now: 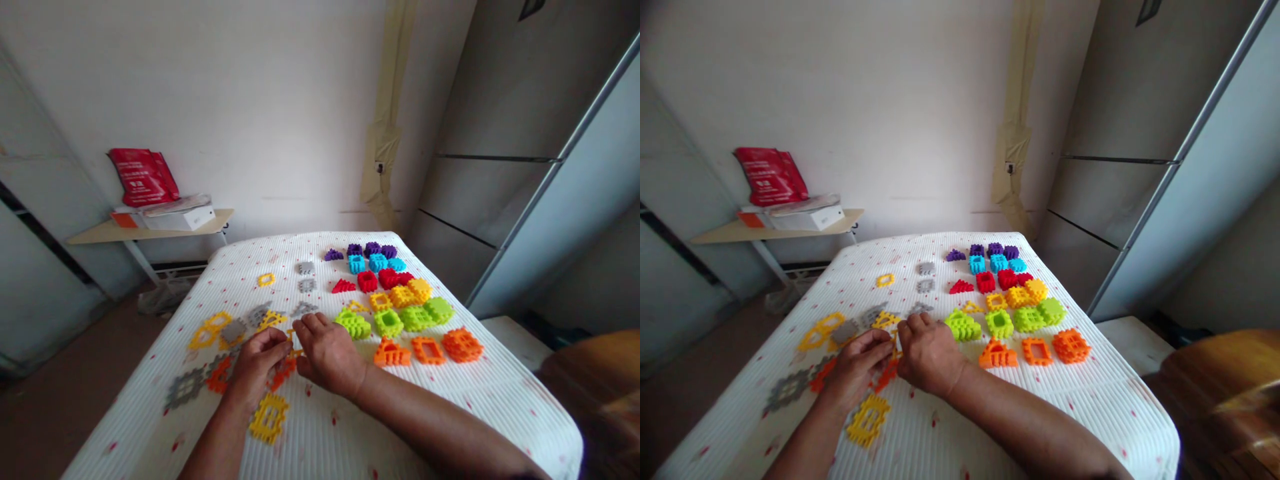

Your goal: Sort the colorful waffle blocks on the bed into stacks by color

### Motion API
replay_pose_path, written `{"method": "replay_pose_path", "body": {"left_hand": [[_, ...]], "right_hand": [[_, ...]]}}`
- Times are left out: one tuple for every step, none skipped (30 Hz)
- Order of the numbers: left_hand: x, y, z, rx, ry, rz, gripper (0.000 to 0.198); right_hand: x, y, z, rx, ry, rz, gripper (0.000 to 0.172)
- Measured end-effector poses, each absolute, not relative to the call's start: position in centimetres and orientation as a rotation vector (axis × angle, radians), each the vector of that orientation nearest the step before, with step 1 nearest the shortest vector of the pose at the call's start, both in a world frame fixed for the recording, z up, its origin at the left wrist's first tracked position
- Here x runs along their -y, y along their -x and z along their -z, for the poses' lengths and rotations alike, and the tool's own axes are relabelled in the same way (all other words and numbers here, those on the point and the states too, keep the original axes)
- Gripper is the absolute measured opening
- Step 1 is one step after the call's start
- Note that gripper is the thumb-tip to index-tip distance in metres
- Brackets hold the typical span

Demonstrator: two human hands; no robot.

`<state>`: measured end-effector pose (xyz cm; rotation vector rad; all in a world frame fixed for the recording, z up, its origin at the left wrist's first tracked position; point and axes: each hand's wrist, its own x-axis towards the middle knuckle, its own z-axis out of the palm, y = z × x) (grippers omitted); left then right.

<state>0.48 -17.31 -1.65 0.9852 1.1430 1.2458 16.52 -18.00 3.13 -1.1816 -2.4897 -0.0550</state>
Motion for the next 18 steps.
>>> {"method": "replay_pose_path", "body": {"left_hand": [[17.3, -0.4, 1.6, -1.13, -0.982, -1.26, 0.028], [17.3, -0.3, 1.6, -1.122, -0.973, -1.283, 0.03], [17.3, -0.1, 1.5, -1.115, -0.959, -1.316, 0.032], [17.3, 0.1, 1.5, -1.11, -0.942, -1.354, 0.034], [17.2, 0.4, 1.4, -1.104, -0.924, -1.395, 0.035], [17.1, 0.7, 1.4, -1.094, -0.903, -1.436, 0.034], [16.9, 1.0, 1.4, -1.082, -0.878, -1.476, 0.033], [16.8, 1.2, 1.4, -1.07, -0.855, -1.51, 0.033], [16.7, 1.4, 1.5, -1.061, -0.833, -1.537, 0.032], [16.6, 1.6, 1.6, -1.054, -0.815, -1.555, 0.031], [16.5, 1.7, 1.6, -1.051, -0.805, -1.567, 0.03], [16.4, 1.7, 1.7, -1.05, -0.805, -1.571, 0.03], [16.3, 1.7, 1.8, -1.051, -0.813, -1.57, 0.029], [16.3, 1.6, 1.9, -1.055, -0.825, -1.565, 0.028], [16.3, 1.6, 1.9, -1.061, -0.837, -1.559, 0.027], [16.2, 1.5, 2.0, -1.067, -0.848, -1.553, 0.027], [16.2, 1.5, 2.1, -1.073, -0.857, -1.548, 0.027], [16.2, 1.5, 2.1, -1.076, -0.866, -1.542, 0.026]], "right_hand": [[17.9, -16.9, -3.5, 2.497, 1.165, 0.047, 0.032], [17.6, -17.6, -3.9, 2.494, 1.154, 0.041, 0.036], [17.2, -18.5, -4.5, 2.481, 1.152, 0.041, 0.041], [16.6, -19.6, -5.1, 2.466, 1.158, 0.045, 0.044], [15.9, -21.0, -5.8, 2.448, 1.186, 0.06, 0.047], [15.1, -22.5, -6.5, 2.435, 1.227, 0.08, 0.047], [14.2, -24.3, -7.2, 2.437, 1.277, 0.107, 0.045], [13.3, -26.0, -7.8, 2.431, 1.349, 0.15, 0.043], [12.4, -27.7, -8.2, 2.447, 1.42, 0.181, 0.043], [11.5, -29.3, -8.6, 2.464, 1.496, 0.197, 0.044], [10.7, -30.7, -8.7, 2.501, 1.578, 0.203, 0.045], [9.9, -31.9, -8.7, 2.55, 1.654, 0.204, 0.046], [9.3, -32.8, -8.5, 2.585, 1.719, 0.203, 0.046], [8.8, -33.4, -8.1, 2.618, 1.766, 0.196, 0.046], [8.4, -33.9, -7.7, 2.643, 1.795, 0.185, 0.046], [8.1, -34.1, -7.2, 2.662, 1.809, 0.173, 0.046], [7.9, -34.2, -6.7, 2.682, 1.811, 0.156, 0.046], [7.7, -34.2, -6.3, 2.703, 1.814, 0.14, 0.048]]}}
